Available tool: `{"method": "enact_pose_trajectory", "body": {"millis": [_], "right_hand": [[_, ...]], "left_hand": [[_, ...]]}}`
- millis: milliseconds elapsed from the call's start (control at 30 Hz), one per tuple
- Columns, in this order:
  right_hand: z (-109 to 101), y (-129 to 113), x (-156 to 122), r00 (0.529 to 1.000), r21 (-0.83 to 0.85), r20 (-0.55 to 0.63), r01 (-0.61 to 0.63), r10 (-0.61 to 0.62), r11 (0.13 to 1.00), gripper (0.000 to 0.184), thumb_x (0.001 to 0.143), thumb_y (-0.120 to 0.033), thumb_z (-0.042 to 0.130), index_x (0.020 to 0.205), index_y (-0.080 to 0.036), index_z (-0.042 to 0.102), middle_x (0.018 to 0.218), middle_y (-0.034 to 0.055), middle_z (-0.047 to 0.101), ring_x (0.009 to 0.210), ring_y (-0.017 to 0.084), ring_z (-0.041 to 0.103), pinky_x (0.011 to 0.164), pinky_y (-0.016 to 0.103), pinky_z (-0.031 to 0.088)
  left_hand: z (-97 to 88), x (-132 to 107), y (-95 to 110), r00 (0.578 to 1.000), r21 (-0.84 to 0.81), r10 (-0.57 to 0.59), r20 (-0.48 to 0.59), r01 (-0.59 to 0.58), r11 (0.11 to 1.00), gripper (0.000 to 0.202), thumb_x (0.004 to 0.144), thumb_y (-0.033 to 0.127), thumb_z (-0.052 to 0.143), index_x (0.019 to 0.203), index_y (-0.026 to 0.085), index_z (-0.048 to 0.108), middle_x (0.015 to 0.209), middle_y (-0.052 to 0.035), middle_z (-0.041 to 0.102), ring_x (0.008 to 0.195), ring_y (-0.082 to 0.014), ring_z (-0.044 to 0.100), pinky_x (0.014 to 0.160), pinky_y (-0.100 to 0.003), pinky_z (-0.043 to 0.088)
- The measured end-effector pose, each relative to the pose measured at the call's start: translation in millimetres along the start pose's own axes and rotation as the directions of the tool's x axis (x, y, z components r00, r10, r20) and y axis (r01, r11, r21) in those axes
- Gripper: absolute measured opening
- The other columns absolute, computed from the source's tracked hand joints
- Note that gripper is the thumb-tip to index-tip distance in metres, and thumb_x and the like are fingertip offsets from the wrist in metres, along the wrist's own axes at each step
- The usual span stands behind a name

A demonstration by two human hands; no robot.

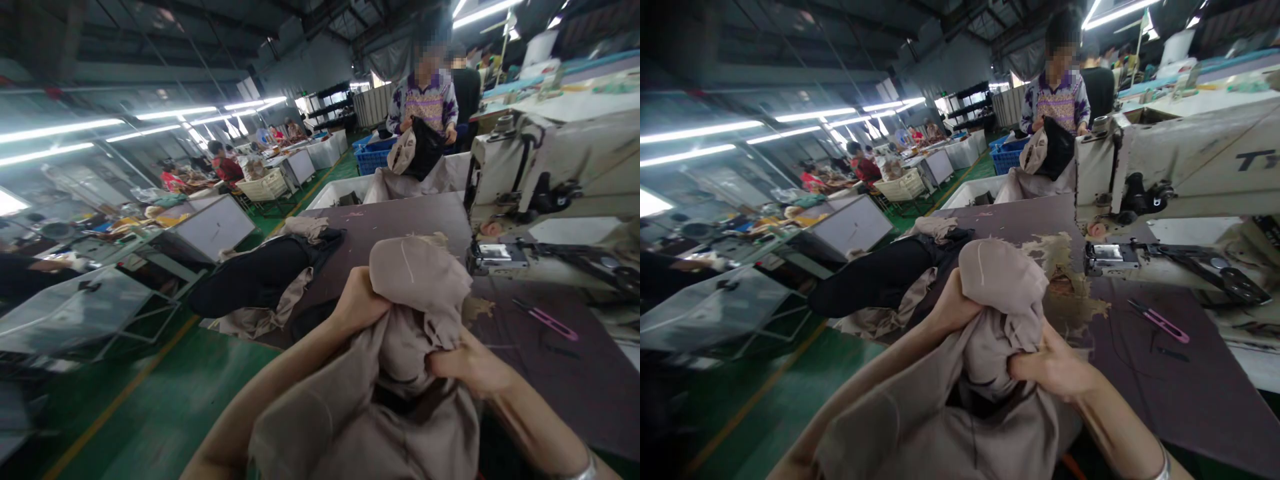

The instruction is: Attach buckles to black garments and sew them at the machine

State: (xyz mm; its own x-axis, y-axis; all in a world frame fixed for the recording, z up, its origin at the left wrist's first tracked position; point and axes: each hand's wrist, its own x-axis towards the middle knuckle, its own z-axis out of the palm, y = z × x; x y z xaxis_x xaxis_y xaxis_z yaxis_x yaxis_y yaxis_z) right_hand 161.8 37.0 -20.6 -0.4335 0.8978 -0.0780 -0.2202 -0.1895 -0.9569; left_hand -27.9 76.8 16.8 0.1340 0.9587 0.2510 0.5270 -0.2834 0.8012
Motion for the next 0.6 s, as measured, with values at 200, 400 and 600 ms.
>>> {"method": "enact_pose_trajectory", "body": {"millis": [200, 400, 600], "right_hand": [[8, 1, -4, 0.979, 0.342, 0.033, -0.200, 0.201, 0.918, 0.051, 0.053, -0.010, 0.073, 0.103, -0.021, 0.066, 0.076, 0.0003, 0.071, 0.078, 0.023, 0.070, 0.071, 0.033, 0.056], [4, -4, 7, 0.998, 0.188, -0.009, -0.061, 0.064, 0.980, 0.046, 0.065, -0.024, 0.086, 0.108, -0.018, 0.069, 0.102, 0.0070, 0.074, 0.091, 0.023, 0.071, 0.084, 0.033, 0.056], [-2, -1, 19, 0.955, -0.069, -0.204, 0.207, -0.217, 0.976, 0.034, 0.068, -0.036, 0.082, 0.096, -0.018, 0.072, 0.099, 0.0080, 0.075, 0.097, 0.027, 0.069, 0.088, 0.036, 0.056]], "left_hand": [[9.7, 6, -33, 0.990, 0.035, -0.137, -0.008, 0.138, 0.990, 0.017, 0.071, 0.016, 0.056, 0.064, 0.004, 0.065, 0.062, -0.0041, 0.064, 0.062, -0.0142, 0.059, 0.056, -0.020, 0.043], [-22.9, -3, -2, 0.940, -0.052, -0.076, 0.334, 0.099, 0.994, 0.043, 0.061, 0.028, 0.081, 0.100, 0.013, 0.071, 0.103, -0.0064, 0.073, 0.096, -0.0220, 0.066, 0.085, -0.028, 0.052], [-35.6, -16, 20, 0.899, -0.059, 0.170, 0.403, -0.160, 0.985, 0.051, 0.065, 0.023, 0.078, 0.114, 0.018, 0.066, 0.122, -0.0085, 0.067, 0.115, -0.0245, 0.061, 0.101, -0.034, 0.047]]}}
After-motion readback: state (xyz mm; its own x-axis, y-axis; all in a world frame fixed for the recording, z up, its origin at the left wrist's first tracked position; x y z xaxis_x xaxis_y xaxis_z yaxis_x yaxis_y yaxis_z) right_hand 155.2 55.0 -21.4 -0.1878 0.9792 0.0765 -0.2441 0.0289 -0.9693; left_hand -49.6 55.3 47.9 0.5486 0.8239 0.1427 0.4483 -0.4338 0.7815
